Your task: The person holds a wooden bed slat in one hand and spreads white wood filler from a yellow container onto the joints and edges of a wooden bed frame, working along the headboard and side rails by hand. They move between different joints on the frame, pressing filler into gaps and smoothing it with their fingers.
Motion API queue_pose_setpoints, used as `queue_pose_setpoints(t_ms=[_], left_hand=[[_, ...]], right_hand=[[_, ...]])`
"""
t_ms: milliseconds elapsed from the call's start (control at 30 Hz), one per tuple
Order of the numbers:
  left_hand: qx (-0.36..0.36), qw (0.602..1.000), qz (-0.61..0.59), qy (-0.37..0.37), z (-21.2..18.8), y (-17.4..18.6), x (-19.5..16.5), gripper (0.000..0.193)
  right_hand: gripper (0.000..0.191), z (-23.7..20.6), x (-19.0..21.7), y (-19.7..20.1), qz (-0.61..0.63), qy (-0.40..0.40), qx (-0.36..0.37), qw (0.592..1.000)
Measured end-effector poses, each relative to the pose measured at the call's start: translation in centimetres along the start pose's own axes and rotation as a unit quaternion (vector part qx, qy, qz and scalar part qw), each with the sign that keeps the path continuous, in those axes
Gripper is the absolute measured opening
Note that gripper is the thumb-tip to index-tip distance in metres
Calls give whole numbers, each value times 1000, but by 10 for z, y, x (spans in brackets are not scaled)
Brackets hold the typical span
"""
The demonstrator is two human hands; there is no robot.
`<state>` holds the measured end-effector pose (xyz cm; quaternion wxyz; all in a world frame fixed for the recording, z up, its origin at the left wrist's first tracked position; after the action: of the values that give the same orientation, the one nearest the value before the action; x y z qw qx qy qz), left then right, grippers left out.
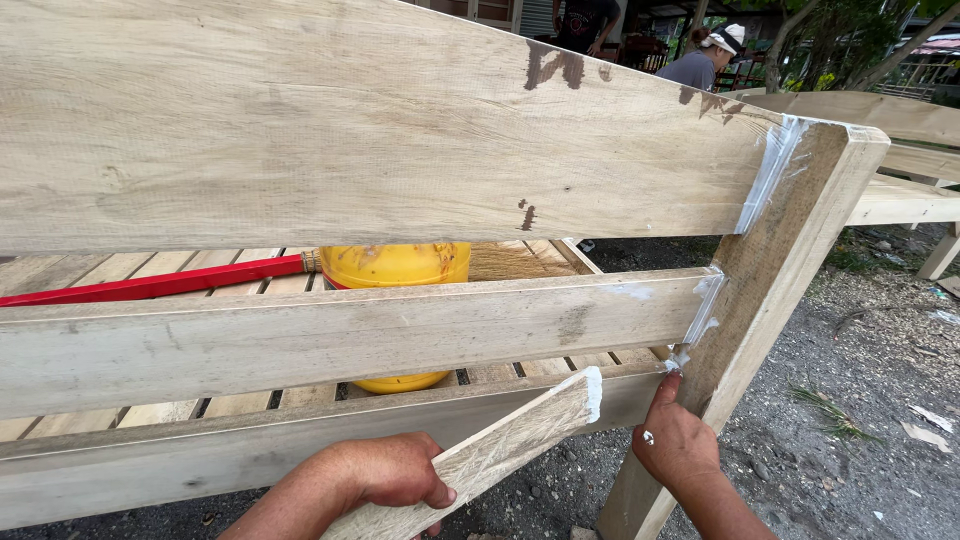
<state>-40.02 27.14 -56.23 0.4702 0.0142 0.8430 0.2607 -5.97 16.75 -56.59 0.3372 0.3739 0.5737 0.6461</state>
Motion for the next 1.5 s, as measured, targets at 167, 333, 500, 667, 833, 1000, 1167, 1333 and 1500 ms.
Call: queue_pose_setpoints(t_ms=[167,333,500,667,833,1000,1167,1333,1500], left_hand=[[0,1000,8,-13,0,-1,-4,42],[0,999,31,15,1,5,0,46],[2,997,78,-23,1,5,-9,44],[-2,999,31,18,-11,-1,-8,44],[-2,999,21,27,-20,-4,-10,44],[-8,999,37,18,-23,-9,-15,45],[-10,999,31,13,-22,-13,-20,46],[-3,999,48,21,-16,-18,-25,46],[-3,999,49,11,-7,-21,-32,43]], right_hand=[[102,-2,-7,-13,42,-23,13,999],[97,11,-10,-15,45,-22,4,999],[101,14,-4,-17,41,-24,3,999],[78,0,-9,13,46,-13,-26,999],[87,-10,-4,43,23,-15,-7,1000],[88,-4,-9,42,-29,-22,24,999],[74,-2,-22,30,0,-21,2,1000],[88,-1,-28,34,9,-26,11,1000],[94,5,-29,35,19,-32,17,999]])
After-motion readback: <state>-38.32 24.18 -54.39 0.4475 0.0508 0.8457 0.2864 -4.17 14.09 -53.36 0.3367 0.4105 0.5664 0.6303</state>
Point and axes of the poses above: each hand's wrist, its own z-axis towards the middle knuckle, its own y-axis out of the back of the hand, x = y × z, the point moved 5 cm from there along z, towards the middle knuckle, and after that the axes turned 15 degrees about -y, right-handed, at the moved point
